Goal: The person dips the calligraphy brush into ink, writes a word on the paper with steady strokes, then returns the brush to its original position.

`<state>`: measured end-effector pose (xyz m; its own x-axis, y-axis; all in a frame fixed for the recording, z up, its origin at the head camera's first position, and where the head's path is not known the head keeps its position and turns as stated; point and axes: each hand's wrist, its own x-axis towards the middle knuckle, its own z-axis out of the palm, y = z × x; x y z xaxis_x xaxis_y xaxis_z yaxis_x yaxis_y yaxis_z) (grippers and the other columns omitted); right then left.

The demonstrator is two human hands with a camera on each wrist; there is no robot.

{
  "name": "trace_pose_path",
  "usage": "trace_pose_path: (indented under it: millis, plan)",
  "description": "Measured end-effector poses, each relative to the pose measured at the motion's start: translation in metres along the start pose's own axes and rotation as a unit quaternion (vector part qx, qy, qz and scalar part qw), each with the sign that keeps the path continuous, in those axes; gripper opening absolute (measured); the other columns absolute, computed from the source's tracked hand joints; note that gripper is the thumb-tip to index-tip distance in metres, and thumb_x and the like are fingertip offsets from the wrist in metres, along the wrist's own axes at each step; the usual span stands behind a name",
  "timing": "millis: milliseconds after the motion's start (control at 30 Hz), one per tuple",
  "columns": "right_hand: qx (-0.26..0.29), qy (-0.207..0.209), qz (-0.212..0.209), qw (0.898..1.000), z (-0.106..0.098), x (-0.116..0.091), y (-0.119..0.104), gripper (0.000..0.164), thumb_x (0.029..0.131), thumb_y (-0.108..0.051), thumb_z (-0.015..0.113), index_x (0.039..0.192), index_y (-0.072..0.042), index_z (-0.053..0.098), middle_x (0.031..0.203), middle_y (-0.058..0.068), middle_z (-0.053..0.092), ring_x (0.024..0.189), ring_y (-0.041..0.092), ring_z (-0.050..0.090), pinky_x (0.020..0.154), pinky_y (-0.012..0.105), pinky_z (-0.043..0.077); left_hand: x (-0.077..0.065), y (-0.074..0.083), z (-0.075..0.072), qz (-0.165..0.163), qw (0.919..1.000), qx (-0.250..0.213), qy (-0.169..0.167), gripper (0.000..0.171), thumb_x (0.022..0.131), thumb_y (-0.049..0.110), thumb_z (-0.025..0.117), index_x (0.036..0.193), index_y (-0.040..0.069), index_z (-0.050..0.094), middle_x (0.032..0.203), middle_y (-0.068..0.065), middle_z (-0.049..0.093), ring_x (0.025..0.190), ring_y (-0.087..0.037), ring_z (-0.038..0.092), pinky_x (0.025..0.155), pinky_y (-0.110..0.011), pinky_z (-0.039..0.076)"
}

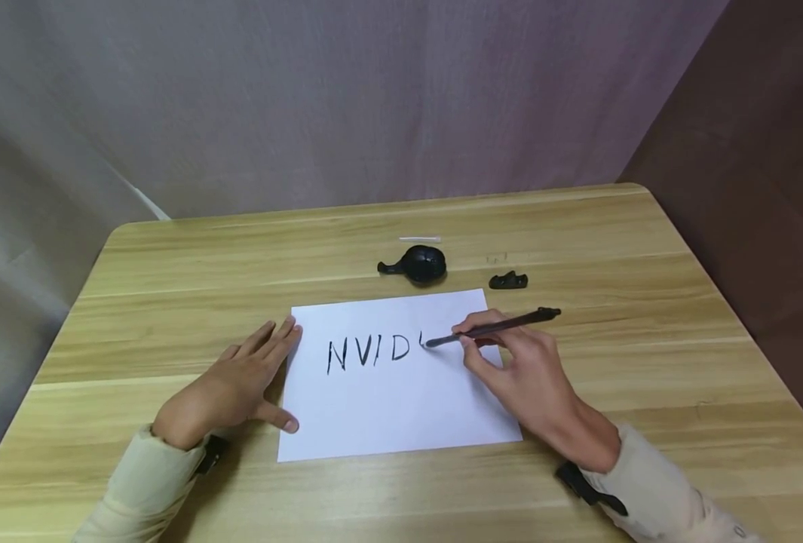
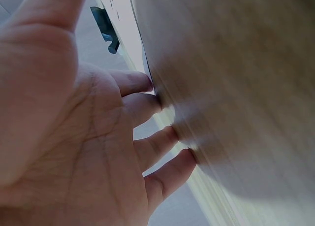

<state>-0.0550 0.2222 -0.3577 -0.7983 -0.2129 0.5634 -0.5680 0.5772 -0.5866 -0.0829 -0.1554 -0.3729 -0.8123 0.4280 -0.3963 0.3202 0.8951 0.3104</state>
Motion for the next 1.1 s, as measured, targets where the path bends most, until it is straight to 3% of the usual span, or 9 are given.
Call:
trace_pose_path:
  millis: [267, 600, 933, 1100]
  plan:
    - [0.001, 0.010, -0.022, 1.000, 0.002, 0.001, 0.004, 0.033, 0.080, 0.016, 0.079, 0.106, -0.004, 0.078, 0.104, 0.006, 0.080, 0.103, -0.008, 0.068, 0.089, 0.011, 0.054, 0.000, 0.000, 0.001, -0.002, 1.0000, 0.000, -0.003, 0.142, 0.066, 0.059, 0.094, 0.170, 0.006, 0.013, 0.178, -0.012, 0.004, 0.162, -0.043, 0.007, 0.123, -0.070, 0.020]
    - [-0.003, 0.010, -0.008, 1.000, 0.002, -0.002, 0.004, 0.032, 0.081, 0.017, 0.077, 0.106, -0.004, 0.077, 0.104, 0.004, 0.080, 0.102, -0.012, 0.067, 0.088, 0.010, 0.053, 0.001, 0.001, 0.002, 0.002, 1.0000, 0.005, -0.004, 0.142, 0.066, 0.061, 0.093, 0.170, 0.006, 0.013, 0.178, -0.013, 0.004, 0.162, -0.044, 0.008, 0.123, -0.069, 0.021]
    - [-0.022, -0.004, -0.032, 0.999, -0.001, -0.011, -0.008, 0.034, 0.076, 0.010, 0.081, 0.101, -0.012, 0.078, 0.102, -0.001, 0.079, 0.094, 0.008, 0.075, 0.090, 0.009, 0.052, 0.001, 0.001, 0.000, 0.000, 1.0000, 0.004, -0.003, 0.142, 0.066, 0.059, 0.094, 0.170, 0.006, 0.013, 0.178, -0.012, 0.004, 0.162, -0.044, 0.007, 0.123, -0.069, 0.020]
    - [-0.010, 0.004, -0.041, 0.999, -0.004, -0.009, -0.008, 0.020, 0.085, 0.001, 0.078, 0.103, -0.008, 0.078, 0.102, 0.004, 0.080, 0.096, 0.005, 0.074, 0.092, 0.010, 0.052, 0.002, 0.000, 0.001, 0.001, 0.9999, 0.012, -0.001, 0.142, 0.066, 0.060, 0.093, 0.170, 0.006, 0.013, 0.178, -0.013, 0.004, 0.162, -0.044, 0.008, 0.123, -0.069, 0.022]
